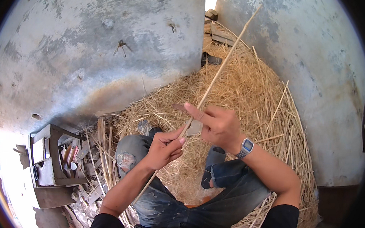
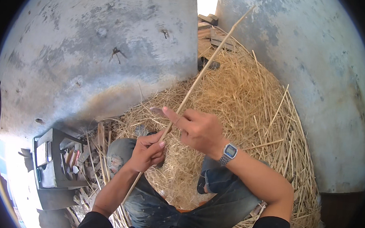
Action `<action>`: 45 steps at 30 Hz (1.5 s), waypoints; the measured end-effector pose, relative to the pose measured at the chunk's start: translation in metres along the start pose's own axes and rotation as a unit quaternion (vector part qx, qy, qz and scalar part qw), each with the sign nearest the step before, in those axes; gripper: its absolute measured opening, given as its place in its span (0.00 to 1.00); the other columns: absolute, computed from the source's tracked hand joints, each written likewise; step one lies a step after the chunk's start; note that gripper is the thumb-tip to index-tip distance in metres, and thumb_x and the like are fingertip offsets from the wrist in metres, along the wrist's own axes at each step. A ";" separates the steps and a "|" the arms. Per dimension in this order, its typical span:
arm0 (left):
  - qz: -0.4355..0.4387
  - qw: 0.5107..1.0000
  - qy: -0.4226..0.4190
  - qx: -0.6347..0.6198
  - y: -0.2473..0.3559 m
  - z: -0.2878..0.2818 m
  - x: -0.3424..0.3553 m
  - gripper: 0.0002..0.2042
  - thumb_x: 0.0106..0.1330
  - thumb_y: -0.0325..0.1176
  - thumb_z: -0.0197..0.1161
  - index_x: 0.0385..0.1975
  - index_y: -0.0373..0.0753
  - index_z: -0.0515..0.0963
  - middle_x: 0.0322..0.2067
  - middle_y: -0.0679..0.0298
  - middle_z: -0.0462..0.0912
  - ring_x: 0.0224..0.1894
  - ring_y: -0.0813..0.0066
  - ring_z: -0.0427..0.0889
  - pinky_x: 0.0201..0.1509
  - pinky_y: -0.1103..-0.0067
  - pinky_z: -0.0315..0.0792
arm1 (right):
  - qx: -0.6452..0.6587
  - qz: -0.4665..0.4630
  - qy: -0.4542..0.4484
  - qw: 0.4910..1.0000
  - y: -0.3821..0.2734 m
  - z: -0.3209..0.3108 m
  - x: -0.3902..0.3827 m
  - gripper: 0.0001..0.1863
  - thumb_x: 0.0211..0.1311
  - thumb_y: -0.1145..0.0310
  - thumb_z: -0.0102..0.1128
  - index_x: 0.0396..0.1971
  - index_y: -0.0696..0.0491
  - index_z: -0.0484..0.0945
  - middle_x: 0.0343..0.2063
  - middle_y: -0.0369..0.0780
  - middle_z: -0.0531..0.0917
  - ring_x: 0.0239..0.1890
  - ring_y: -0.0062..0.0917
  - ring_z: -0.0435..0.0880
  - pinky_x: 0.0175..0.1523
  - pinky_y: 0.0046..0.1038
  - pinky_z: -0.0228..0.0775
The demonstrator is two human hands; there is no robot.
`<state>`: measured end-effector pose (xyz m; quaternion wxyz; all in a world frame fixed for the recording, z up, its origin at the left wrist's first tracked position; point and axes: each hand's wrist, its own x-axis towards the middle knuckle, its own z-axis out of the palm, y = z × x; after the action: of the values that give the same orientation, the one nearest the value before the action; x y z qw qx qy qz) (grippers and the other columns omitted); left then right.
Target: The person shaves a thin strip of wood using a small hand tool, then switches to using a larger blade to continue shaping and smoothing the strip.
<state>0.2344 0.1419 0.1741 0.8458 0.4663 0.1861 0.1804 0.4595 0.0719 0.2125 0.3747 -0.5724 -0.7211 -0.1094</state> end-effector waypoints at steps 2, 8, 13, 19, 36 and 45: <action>0.003 1.000 -0.001 -0.020 0.003 0.001 0.000 0.22 0.82 0.27 0.55 0.74 0.38 0.70 0.19 0.78 0.59 0.18 0.89 0.53 0.22 0.84 0.51 | -0.011 -0.011 0.019 1.000 0.016 -0.004 0.011 0.39 0.48 0.84 0.60 0.65 0.42 0.83 0.19 0.38 0.74 0.16 0.31 0.71 0.23 0.33 0.66; -0.011 0.997 -0.045 -0.060 0.004 0.008 0.004 0.23 0.82 0.28 0.55 0.75 0.39 0.69 0.18 0.79 0.56 0.17 0.89 0.52 0.21 0.84 0.50 | -0.054 0.058 0.096 0.992 0.041 -0.009 0.009 0.37 0.53 0.86 0.56 0.65 0.46 0.83 0.20 0.40 0.75 0.17 0.32 0.73 0.24 0.34 0.67; -0.028 0.994 0.038 -0.103 0.007 0.009 0.004 0.20 0.81 0.28 0.57 0.70 0.36 0.74 0.17 0.79 0.57 0.16 0.89 0.51 0.19 0.84 0.49 | 0.036 0.032 -0.033 0.998 -0.016 0.012 -0.010 0.41 0.48 0.81 0.60 0.68 0.41 0.80 0.21 0.37 0.76 0.20 0.32 0.77 0.25 0.35 0.73; 0.033 0.996 -0.028 -0.076 0.003 -0.002 0.003 0.15 0.74 0.25 0.64 0.58 0.31 0.78 0.18 0.76 0.63 0.12 0.90 0.56 0.15 0.84 0.49 | 0.112 0.010 -0.028 0.993 -0.038 0.009 -0.007 0.39 0.48 0.85 0.58 0.65 0.46 0.82 0.21 0.40 0.78 0.21 0.32 0.80 0.26 0.34 0.73; -0.045 0.981 -0.030 -0.185 0.013 0.004 -0.006 0.34 0.64 0.16 0.59 0.75 0.35 0.66 0.16 0.75 0.63 0.08 0.89 0.57 0.13 0.86 0.53 | 0.058 0.064 0.005 0.996 -0.022 0.027 -0.016 0.42 0.49 0.82 0.59 0.69 0.40 0.78 0.21 0.37 0.75 0.18 0.30 0.76 0.22 0.35 0.72; -0.050 0.976 -0.022 -0.209 0.006 0.003 -0.005 0.33 0.63 0.15 0.57 0.73 0.34 0.68 0.16 0.75 0.63 0.08 0.87 0.56 0.13 0.85 0.52 | 0.104 0.070 0.006 0.992 -0.028 0.035 -0.026 0.41 0.51 0.83 0.59 0.69 0.41 0.78 0.21 0.38 0.77 0.19 0.33 0.78 0.24 0.36 0.74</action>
<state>0.2310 0.1408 0.1817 0.9364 0.2733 0.1488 0.1621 0.4213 0.0641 0.1784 0.4434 -0.5787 -0.6844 -0.0113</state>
